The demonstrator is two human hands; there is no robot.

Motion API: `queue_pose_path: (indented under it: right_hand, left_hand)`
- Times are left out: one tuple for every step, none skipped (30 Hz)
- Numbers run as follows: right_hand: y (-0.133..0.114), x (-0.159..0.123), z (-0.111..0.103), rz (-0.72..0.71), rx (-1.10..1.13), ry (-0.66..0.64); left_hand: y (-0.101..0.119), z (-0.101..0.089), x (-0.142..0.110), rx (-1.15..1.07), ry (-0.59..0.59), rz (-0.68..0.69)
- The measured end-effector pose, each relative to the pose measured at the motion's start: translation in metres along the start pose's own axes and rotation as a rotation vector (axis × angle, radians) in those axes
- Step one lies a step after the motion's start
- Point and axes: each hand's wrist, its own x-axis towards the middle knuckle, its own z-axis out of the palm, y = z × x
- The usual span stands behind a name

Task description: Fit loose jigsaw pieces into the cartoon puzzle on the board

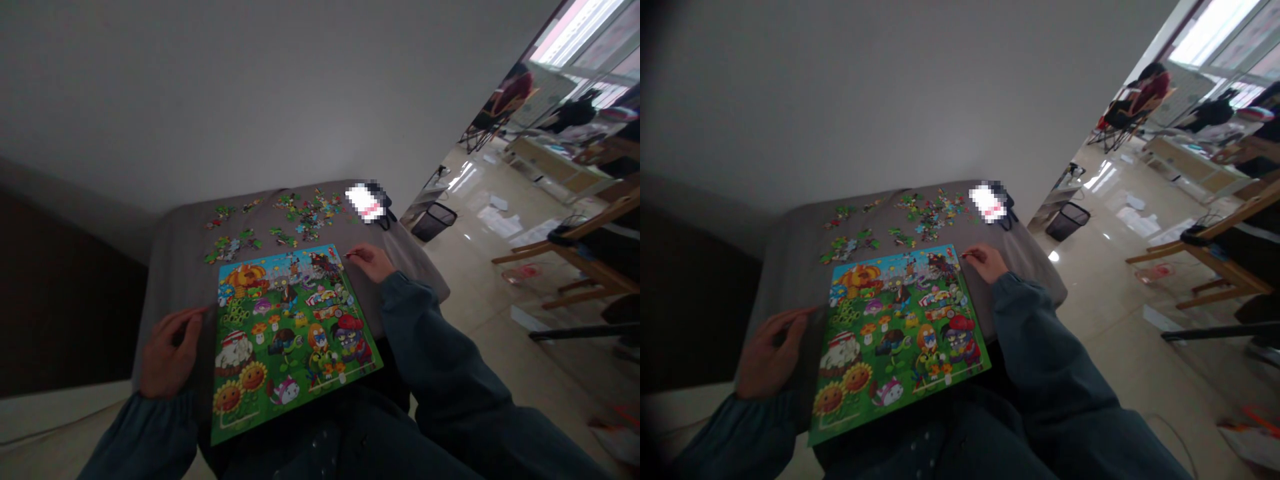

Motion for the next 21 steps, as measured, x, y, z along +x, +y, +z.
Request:
queue_pose_path:
  right_hand:
    - [-0.007, -0.017, -0.001, 0.011, 0.026, -0.003]
    - [-0.014, -0.036, -0.002, 0.025, 0.047, -0.004]
    - [-0.021, -0.056, -0.004, 0.040, 0.071, -0.005]
    - [-0.029, -0.077, -0.005, 0.077, 0.131, 0.001]
    - [-0.037, -0.098, -0.006, 0.115, 0.182, 0.000]
    - [-0.045, -0.117, -0.006, 0.139, 0.221, -0.012]
    - [-0.052, -0.135, -0.005, 0.151, 0.240, -0.029]
    - [-0.059, -0.151, -0.004, 0.151, 0.230, -0.052]
    - [-0.064, -0.164, -0.003, 0.143, 0.198, -0.071]
    - [-0.069, -0.174, -0.001, 0.131, 0.158, -0.077]
    - [-0.073, -0.182, 0.000, 0.119, 0.110, -0.073]
    - [-0.075, -0.187, 0.002, 0.106, 0.059, -0.059]
    - [-0.077, -0.191, 0.004, 0.094, 0.013, -0.043]
    - [-0.077, -0.193, 0.005, 0.080, -0.023, -0.032]
    - [-0.077, -0.194, 0.007, 0.064, -0.053, -0.033]
    - [-0.076, -0.194, 0.008, 0.046, -0.075, -0.041]
    - [-0.074, -0.194, 0.009, 0.030, -0.092, -0.053]
    - [-0.072, -0.194, 0.009, 0.021, -0.113, -0.063]
    - [-0.069, -0.194, 0.010, 0.019, -0.140, -0.067]
    - [-0.067, -0.194, 0.010, 0.023, -0.174, -0.070]
    - [-0.065, -0.195, 0.010, 0.029, -0.209, -0.077]
  left_hand:
    - [0.000, 0.000, 0.000, 0.006, 0.002, 0.007]
    - [-0.001, 0.000, -0.001, 0.013, 0.002, 0.012]
    - [-0.001, 0.000, -0.001, 0.020, -0.005, 0.016]
    - [-0.001, 0.000, -0.001, 0.025, -0.013, 0.018]
    - [0.000, 0.001, -0.002, 0.029, -0.018, 0.016]
    - [0.000, 0.001, -0.002, 0.034, -0.023, 0.015]
    - [0.001, 0.001, -0.002, 0.038, -0.026, 0.015]
    - [0.002, 0.001, -0.002, 0.044, -0.023, 0.016]
    - [0.004, 0.001, -0.003, 0.050, -0.019, 0.019]
    - [0.005, 0.001, -0.003, 0.055, -0.009, 0.024]
    - [0.005, 0.001, -0.003, 0.057, -0.004, 0.029]
    - [0.006, 0.002, -0.004, 0.057, 0.003, 0.030]
    - [0.007, 0.002, -0.004, 0.056, 0.010, 0.029]
    - [0.007, 0.002, -0.004, 0.055, 0.016, 0.027]
    - [0.007, 0.002, -0.005, 0.055, 0.019, 0.023]
    - [0.007, 0.002, -0.005, 0.058, 0.019, 0.019]
    - [0.007, 0.002, -0.005, 0.061, 0.017, 0.017]
    - [0.007, 0.002, -0.005, 0.061, 0.016, 0.018]
    - [0.007, 0.002, -0.006, 0.062, 0.017, 0.019]
    - [0.007, 0.002, -0.006, 0.065, 0.021, 0.018]
    - [0.008, 0.002, -0.006, 0.067, 0.024, 0.015]
